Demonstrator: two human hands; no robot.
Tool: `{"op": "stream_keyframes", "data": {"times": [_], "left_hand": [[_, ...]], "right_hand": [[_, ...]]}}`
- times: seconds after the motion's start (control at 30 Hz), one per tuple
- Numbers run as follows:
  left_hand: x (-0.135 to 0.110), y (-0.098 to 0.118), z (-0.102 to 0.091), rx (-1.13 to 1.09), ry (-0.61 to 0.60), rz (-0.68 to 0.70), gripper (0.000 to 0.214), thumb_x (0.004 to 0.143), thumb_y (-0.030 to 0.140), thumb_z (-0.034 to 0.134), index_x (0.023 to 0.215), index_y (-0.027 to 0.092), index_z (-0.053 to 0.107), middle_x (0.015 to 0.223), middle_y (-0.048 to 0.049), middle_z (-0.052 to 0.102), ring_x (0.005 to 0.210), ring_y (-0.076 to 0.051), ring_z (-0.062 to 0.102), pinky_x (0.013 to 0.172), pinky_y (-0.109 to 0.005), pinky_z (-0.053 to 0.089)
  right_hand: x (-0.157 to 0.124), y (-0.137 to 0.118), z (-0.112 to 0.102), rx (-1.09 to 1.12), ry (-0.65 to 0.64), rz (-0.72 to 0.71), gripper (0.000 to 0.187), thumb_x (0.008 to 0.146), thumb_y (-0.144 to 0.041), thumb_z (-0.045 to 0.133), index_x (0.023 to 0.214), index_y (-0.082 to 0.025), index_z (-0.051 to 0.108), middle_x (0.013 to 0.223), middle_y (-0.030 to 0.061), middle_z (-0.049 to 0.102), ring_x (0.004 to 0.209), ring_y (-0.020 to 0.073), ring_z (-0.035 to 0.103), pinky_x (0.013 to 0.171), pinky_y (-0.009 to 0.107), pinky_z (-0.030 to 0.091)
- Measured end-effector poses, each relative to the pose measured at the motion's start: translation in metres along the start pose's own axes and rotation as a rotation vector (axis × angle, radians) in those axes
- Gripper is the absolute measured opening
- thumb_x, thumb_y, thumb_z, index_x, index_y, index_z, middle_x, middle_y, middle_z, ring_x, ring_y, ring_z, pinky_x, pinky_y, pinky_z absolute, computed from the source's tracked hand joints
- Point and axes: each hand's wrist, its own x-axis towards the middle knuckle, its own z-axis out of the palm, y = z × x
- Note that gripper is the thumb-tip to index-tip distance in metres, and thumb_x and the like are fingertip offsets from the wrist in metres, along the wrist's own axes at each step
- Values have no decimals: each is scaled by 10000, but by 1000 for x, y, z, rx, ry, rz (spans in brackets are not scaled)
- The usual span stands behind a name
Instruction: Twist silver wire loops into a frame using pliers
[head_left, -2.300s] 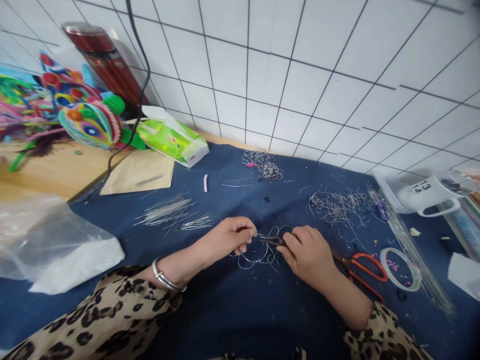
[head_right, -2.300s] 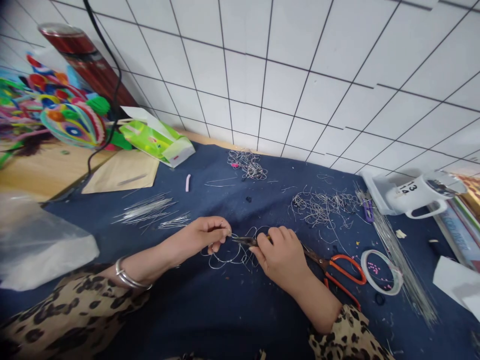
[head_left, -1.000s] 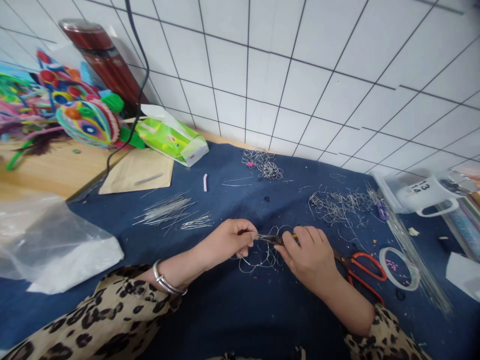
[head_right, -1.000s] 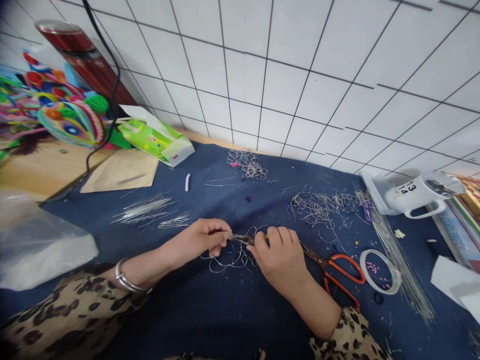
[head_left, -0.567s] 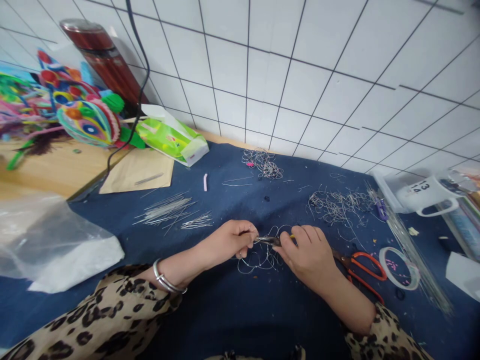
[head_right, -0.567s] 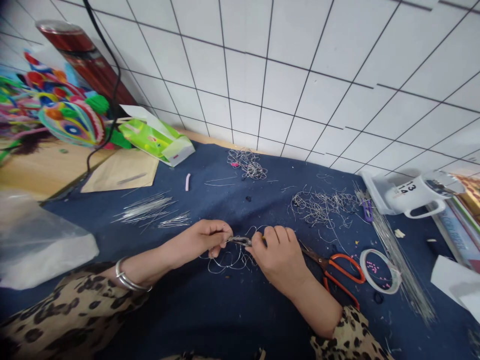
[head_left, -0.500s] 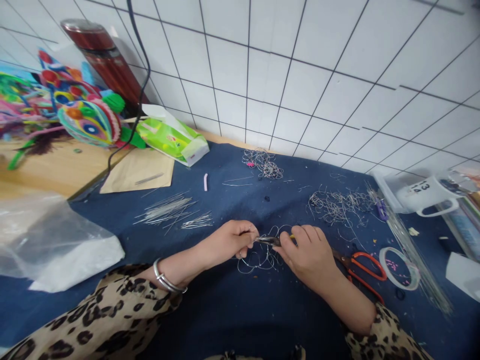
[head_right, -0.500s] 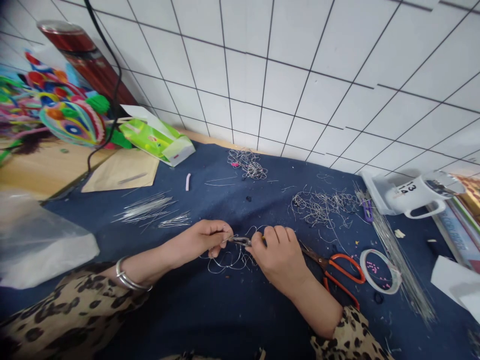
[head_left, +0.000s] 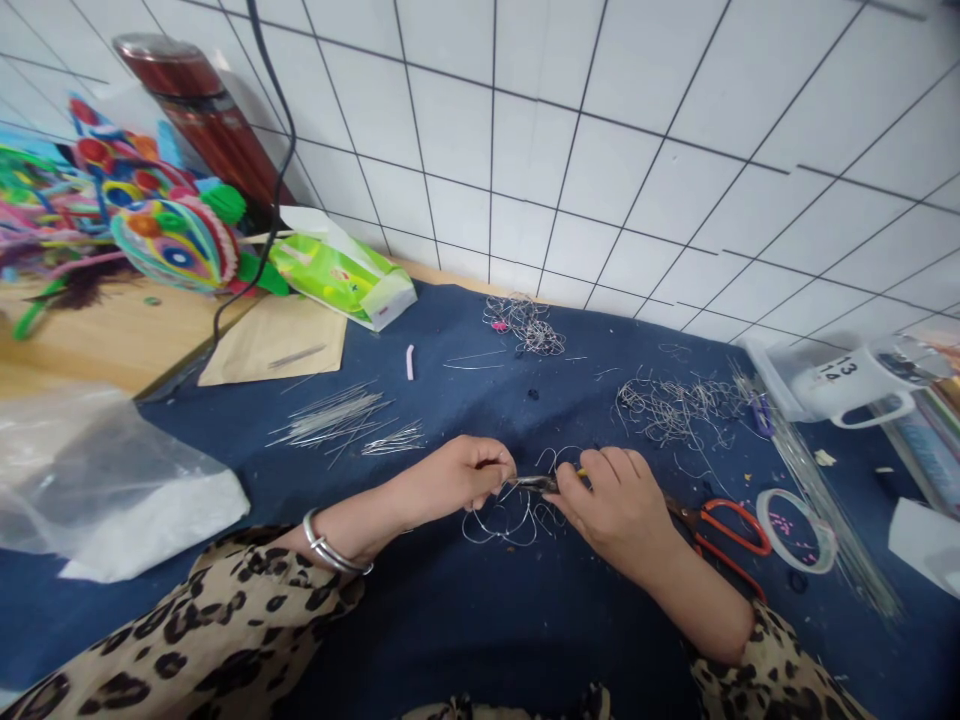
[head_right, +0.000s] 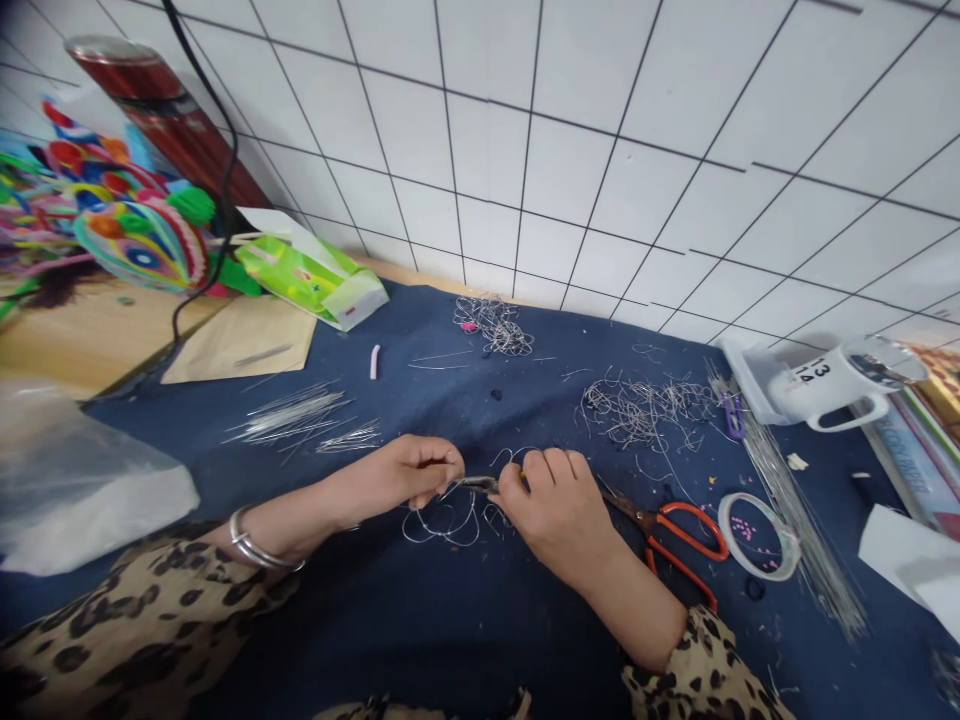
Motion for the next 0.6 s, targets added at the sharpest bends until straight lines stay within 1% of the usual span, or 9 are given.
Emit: {"op": "stream_keyframes", "data": {"times": [0.13,0.4,0.6], "left_hand": [[0,1,0,7,-9,-4,136,772,234,441,747,166,556,587,40,485,472,-81,441,467,-196,375],[2,-2,0,-31,-17,-72,141,756,265,461,740,161,554,598,39,488,463,-76,449,448,-189,382],[3,-5,1,-77,-32,-94,138,765,265,465,752,158,550,601,40,490,453,-70,442,432,-184,376]], "right_hand": [[0,0,1,-4,5,2,269,869,-406,453,951,-184,579,806,77,528,787,201,427,696,352,297],[-2,0,7,16,45,-12,275,861,-404,468,973,-177,576,823,79,535,803,203,436,707,351,300],[-3,-4,10,55,26,12,277,868,-420,447,943,-189,580,780,61,527,744,182,424,668,333,281]]}}
